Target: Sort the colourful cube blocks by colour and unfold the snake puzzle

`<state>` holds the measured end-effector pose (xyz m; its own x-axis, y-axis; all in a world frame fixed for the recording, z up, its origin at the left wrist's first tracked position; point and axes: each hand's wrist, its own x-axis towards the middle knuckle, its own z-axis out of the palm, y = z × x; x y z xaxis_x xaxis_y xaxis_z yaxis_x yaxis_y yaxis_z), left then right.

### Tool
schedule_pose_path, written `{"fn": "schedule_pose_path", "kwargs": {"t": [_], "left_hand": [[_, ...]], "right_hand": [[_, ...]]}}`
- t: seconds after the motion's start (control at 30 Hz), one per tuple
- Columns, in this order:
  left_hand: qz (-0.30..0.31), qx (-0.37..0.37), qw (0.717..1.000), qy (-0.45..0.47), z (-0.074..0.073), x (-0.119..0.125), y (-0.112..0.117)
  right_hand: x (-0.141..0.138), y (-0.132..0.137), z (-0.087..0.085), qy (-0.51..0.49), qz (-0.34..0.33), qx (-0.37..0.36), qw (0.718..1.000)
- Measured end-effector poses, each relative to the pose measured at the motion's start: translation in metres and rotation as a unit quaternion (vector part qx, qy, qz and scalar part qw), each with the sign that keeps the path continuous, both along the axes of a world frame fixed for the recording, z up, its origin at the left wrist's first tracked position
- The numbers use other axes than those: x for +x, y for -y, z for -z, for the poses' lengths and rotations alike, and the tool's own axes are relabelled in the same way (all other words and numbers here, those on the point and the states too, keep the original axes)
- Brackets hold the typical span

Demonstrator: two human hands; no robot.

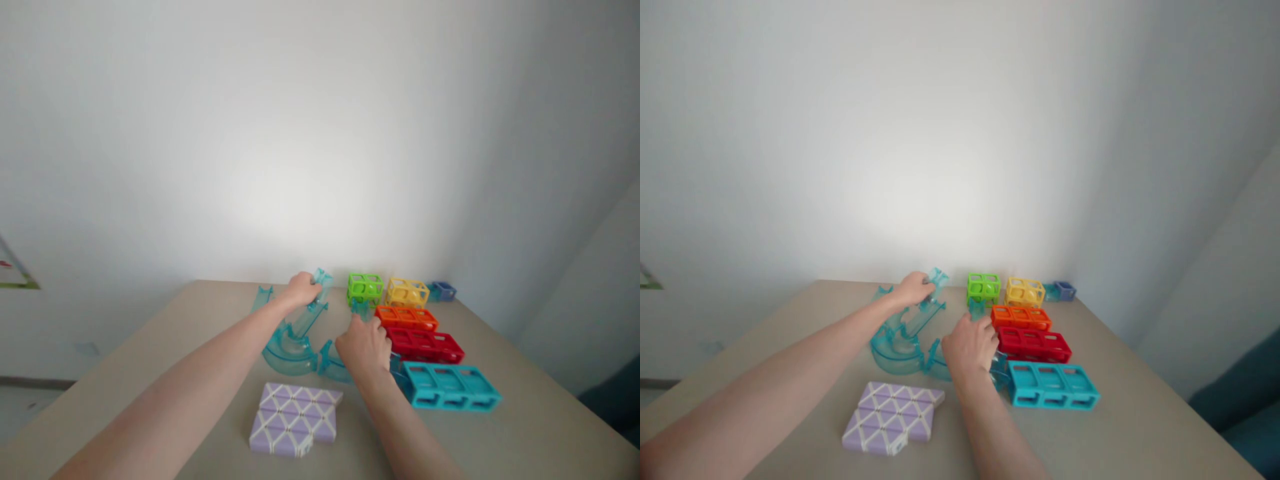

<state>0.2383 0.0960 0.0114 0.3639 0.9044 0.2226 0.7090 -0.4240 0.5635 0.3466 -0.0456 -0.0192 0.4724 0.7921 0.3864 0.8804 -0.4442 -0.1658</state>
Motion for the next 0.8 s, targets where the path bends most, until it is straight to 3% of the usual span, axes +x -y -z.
{"fn": "schedule_pose_path", "kwargs": {"t": [0.13,0.27,0.43,0.6,0.7,0.8], "left_hand": [[-0.129,0.043,0.99,0.033,-0.001,-0.046,0.007],[-0.228,0.045,0.972,0.032,0.019,-0.087,0.011],[-0.261,0.041,0.963,0.052,0.038,-0.1,0.007],[-0.335,0.058,0.937,0.079,0.052,-0.125,0.002],[-0.335,0.036,0.939,0.074,0.065,-0.143,-0.001],[-0.292,0.012,0.954,0.067,0.074,-0.149,-0.004]], "right_hand": [[0.003,0.0,-0.002,-0.01,-0.008,-0.021,1.0],[0.003,-0.003,-0.003,-0.023,-0.001,-0.051,0.998],[0.005,-0.006,-0.002,-0.018,-0.008,-0.067,0.998],[0.006,-0.009,-0.003,-0.019,-0.01,-0.053,0.998],[0.003,-0.012,-0.003,-0.031,-0.032,0.006,0.999],[-0.004,-0.013,-0.003,-0.077,-0.098,0.101,0.987]]}}
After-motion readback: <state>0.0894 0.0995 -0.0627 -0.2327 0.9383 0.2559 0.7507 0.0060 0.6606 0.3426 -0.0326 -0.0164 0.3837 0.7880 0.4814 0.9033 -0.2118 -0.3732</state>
